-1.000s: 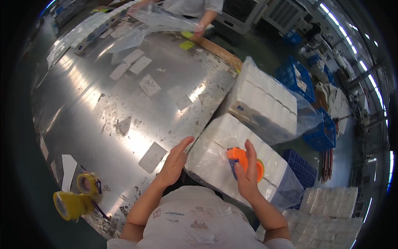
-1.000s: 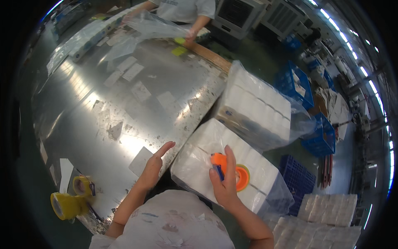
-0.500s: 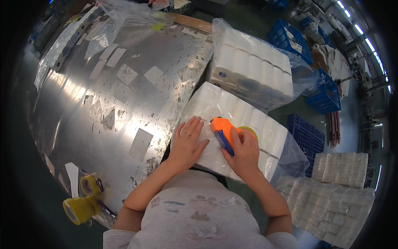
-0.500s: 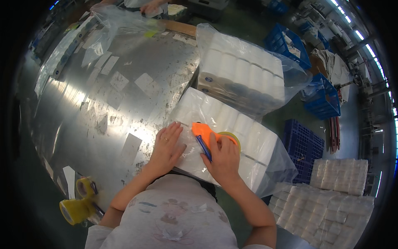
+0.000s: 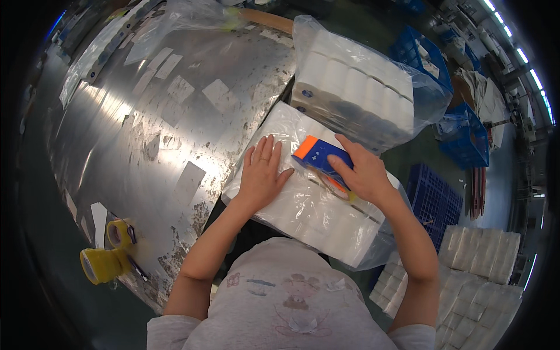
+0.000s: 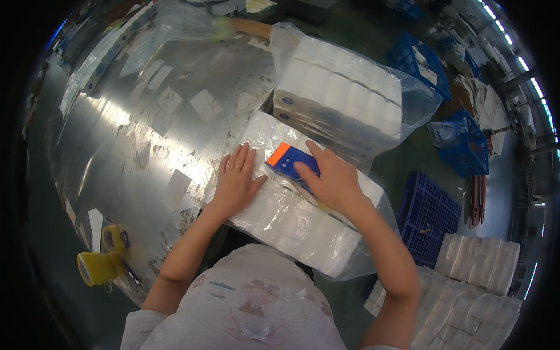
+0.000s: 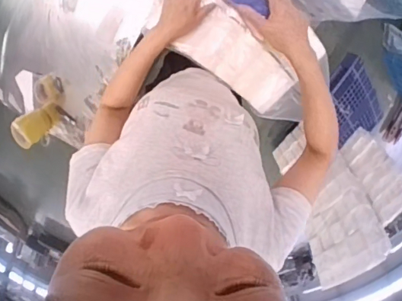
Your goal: The person places paper rolls into a large plastic bag, flattens the bag by hand, and applies tape using a tape dispenser to seal it.
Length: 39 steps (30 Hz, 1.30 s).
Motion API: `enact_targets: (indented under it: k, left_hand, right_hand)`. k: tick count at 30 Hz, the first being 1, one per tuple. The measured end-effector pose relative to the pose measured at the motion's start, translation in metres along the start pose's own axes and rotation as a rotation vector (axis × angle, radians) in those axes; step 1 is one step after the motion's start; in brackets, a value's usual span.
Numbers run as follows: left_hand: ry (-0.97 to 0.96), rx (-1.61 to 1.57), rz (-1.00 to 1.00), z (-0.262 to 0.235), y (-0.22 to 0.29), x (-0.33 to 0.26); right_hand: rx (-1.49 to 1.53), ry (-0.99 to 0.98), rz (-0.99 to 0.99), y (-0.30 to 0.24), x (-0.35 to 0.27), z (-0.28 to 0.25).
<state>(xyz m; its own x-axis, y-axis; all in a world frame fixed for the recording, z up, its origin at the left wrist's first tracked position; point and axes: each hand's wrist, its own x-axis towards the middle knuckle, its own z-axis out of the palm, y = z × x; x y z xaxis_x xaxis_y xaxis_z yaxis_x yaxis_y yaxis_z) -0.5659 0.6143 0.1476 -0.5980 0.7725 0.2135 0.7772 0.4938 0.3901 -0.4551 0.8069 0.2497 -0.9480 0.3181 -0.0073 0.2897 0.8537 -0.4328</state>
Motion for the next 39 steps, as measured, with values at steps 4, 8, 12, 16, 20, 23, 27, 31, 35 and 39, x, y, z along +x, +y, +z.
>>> enact_targets:
  k: [4, 8, 12, 16, 20, 23, 27, 31, 35, 39]
  left_hand:
    - [0.008, 0.072, -0.045, 0.004, 0.008, 0.0]
    - [-0.007, 0.104, -0.038, 0.001, 0.011, -0.002]
    - [0.002, 0.145, -0.049, 0.007, 0.019, -0.006]
    - [-0.222, -0.2, 0.1, -0.033, 0.096, -0.015]
    - [-0.658, -1.097, 0.56, -0.045, 0.208, -0.027]
    - [-0.782, -0.829, 0.992, -0.026, 0.29, -0.027]
    - [-0.253, -0.566, 1.116, 0.065, 0.381, -0.081]
    - [-0.499, 0.125, 1.02, 0.082, 0.351, -0.051]
    - [-0.306, 0.044, 0.55, 0.073, 0.237, -0.008]
    - [-0.15, 0.021, 0.286, 0.051, 0.19, -0.021]
  right_hand:
    - [-0.246, -0.332, -0.019, -0.026, -0.004, -0.018]
    - [-0.08, -0.319, -0.052, 0.01, -0.002, -0.035]
    - [-0.025, -0.26, -0.15, 0.031, -0.005, -0.028]
    - [-0.016, -0.279, -0.261, 0.034, 0.009, -0.011]
    - [0.002, -0.35, -0.277, 0.033, 0.021, -0.015]
    - [0.035, -0.381, -0.293, 0.037, 0.027, -0.02]
    - [0.042, -0.431, -0.315, 0.033, 0.031, -0.017]
    - [0.07, -0.404, -0.355, 0.042, 0.028, -0.018]
    - [0.091, -0.381, -0.384, 0.049, 0.03, -0.017]
    - [0.132, -0.333, -0.39, 0.044, 0.035, -0.017]
